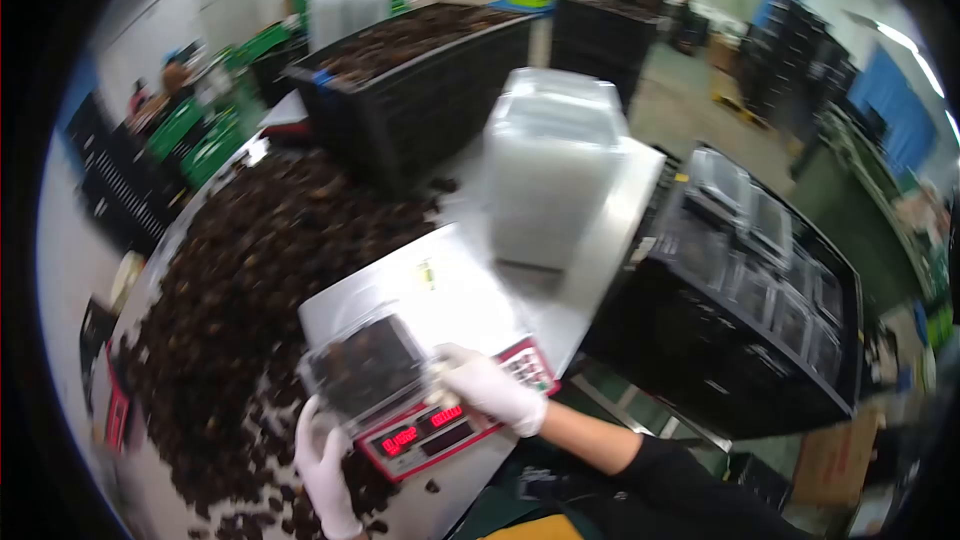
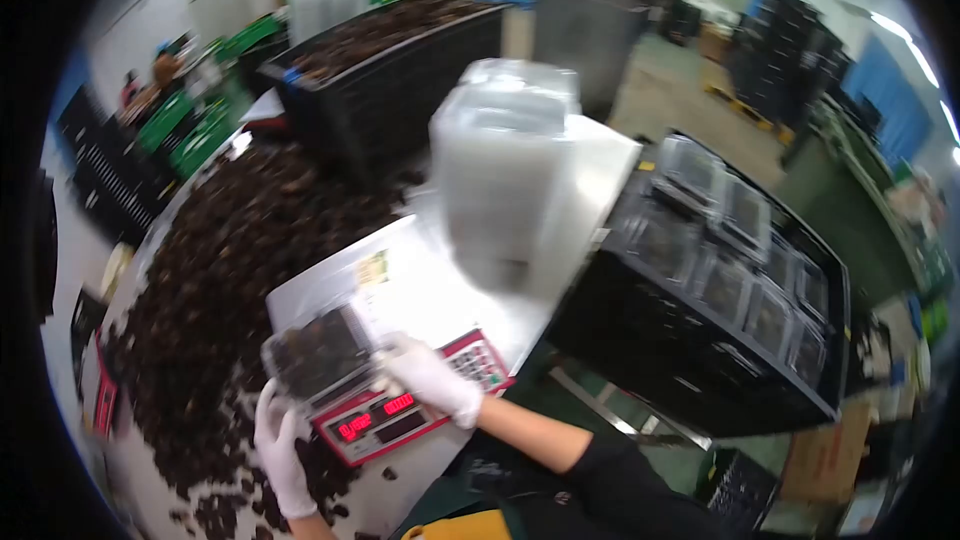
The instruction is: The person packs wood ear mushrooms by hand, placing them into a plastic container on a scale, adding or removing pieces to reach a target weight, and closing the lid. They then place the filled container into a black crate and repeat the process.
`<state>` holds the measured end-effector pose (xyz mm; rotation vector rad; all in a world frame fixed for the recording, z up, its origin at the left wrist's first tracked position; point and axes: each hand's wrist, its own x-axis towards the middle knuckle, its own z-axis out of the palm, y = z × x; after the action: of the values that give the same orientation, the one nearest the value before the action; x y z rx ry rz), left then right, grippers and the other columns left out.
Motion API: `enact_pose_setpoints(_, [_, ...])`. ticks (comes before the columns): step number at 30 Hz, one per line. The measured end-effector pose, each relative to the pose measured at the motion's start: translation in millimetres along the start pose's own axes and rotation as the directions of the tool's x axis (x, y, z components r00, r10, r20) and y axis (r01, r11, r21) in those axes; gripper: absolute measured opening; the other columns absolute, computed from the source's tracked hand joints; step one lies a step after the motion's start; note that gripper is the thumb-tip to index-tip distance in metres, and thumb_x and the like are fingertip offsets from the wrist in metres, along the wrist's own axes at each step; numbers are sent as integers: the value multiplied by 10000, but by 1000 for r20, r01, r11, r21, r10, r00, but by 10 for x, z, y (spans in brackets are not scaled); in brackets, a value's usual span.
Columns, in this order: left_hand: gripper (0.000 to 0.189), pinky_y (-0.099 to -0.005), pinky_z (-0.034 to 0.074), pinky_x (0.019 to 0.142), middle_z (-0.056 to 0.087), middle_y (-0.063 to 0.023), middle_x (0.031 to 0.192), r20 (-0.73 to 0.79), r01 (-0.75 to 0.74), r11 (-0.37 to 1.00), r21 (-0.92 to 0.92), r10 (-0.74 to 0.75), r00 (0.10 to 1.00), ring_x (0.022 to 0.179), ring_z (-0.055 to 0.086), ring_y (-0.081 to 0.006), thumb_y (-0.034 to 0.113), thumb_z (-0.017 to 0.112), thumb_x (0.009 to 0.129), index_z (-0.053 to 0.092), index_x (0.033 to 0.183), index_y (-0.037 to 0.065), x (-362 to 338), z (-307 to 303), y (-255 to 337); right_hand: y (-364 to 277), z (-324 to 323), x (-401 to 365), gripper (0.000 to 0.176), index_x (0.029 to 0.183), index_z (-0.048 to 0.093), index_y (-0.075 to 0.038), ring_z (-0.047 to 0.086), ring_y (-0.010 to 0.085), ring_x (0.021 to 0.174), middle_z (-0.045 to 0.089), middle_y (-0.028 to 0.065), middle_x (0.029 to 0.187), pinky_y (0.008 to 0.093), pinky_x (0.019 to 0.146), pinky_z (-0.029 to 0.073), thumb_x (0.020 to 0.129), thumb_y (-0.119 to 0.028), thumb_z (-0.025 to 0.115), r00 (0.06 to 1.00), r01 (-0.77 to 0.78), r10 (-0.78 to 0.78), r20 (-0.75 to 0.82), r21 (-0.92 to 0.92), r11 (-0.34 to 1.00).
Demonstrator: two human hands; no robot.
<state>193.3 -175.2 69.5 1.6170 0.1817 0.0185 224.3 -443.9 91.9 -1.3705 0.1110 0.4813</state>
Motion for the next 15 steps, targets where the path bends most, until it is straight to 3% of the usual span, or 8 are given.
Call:
enact_pose_setpoints(2, [580, -198, 443, 591, 532, -8, 844, -51, -5, 989, -145, -2, 999, 677, 511, -69, -46, 509, 875, 376, 1434, 30, -70, 170, 16, 183, 15, 165, 208, 1066, 532, 16, 588, 82, 561, 649, 65, 757, 233, 480, 489, 978, -163, 475, 997, 78, -77, -25, 28, 997])
enact_pose_setpoints(3, [484, -243, 475, 604, 564, -47, 871, -32, -17, 977, -213, 10, 999, 681, 556, -139, 14, 548, 890, 459, 1365, 27, -82, 164, -7, 399, -13, 324, 219, 1090, 522, 39, 598, 106, 547, 640, 84, 712, 255, 455, 488, 978, -145, 483, 990, 139, -138, -39, 22, 990])
enact_pose_setpoints(4, [504, -342, 428, 949, 507, -115, 1318, -11, 118, 992, -37, -118, 993, 1068, 529, -187, 67, 619, 855, 487, 1337, -4, -234, 226, 289, 387, -3, 306, 200, 1075, 521, 39, 599, 114, 547, 631, 87, 698, 262, 458, 488, 972, -129, 485, 985, 166, -165, -41, 9, 986])
enact_pose_setpoints(7, [391, -324, 476, 873, 451, -159, 1381, -30, -94, 996, 3, 94, 995, 1002, 560, -203, 10, 629, 820, 585, 1204, -46, -314, 305, 310, 425, 36, 332, 163, 1054, 512, 40, 599, 135, 541, 610, 93, 674, 276, 456, 486, 938, -73, 498, 977, 201, -203, -70, -39, 979])
enact_pose_setpoints(9, [420, -316, 482, 829, 536, -158, 1258, 60, -331, 929, 167, 326, 944, 936, 577, -208, 2, 617, 817, 559, 1230, -50, -235, 172, 5, 259, 72, 169, 223, 1111, 505, 48, 595, 145, 594, 587, 81, 737, 292, 539, 496, 905, -37, 501, 978, 121, -143, -152, -143, 982])
enact_pose_setpoints(10, [479, -307, 489, 787, 600, -144, 1057, -114, -67, 998, 5, 67, 991, 868, 594, -214, -14, 594, 824, 501, 1293, -38, -380, 452, 347, 253, 46, 127, 229, 1116, 503, 47, 597, 151, 600, 593, 88, 746, 299, 543, 497, 902, -36, 501, 969, 139, -173, -174, -191, 972])
enact_pose_setpoints(13, [554, -292, 488, 735, 596, -111, 900, -76, -69, 994, -85, 63, 995, 801, 590, -201, -33, 571, 829, 430, 1364, -12, -372, 519, 223, 347, -37, 43, 228, 1114, 511, 33, 591, 143, 586, 605, 99, 756, 296, 543, 492, 901, -48, 515, 910, 236, -313, -272, -281, 930])
enact_pose_setpoints(15, [525, -294, 483, 749, 580, -109, 947, 25, -114, 990, -80, 117, 993, 808, 581, -197, 4, 548, 883, 400, 1387, -14, -417, 686, 243, -148, -212, -570, 218, 1104, 533, 9, 581, 122, 570, 612, 85, 756, 278, 539, 483, 902, -71, 535, 944, 113, -140, -299, -108, 988])
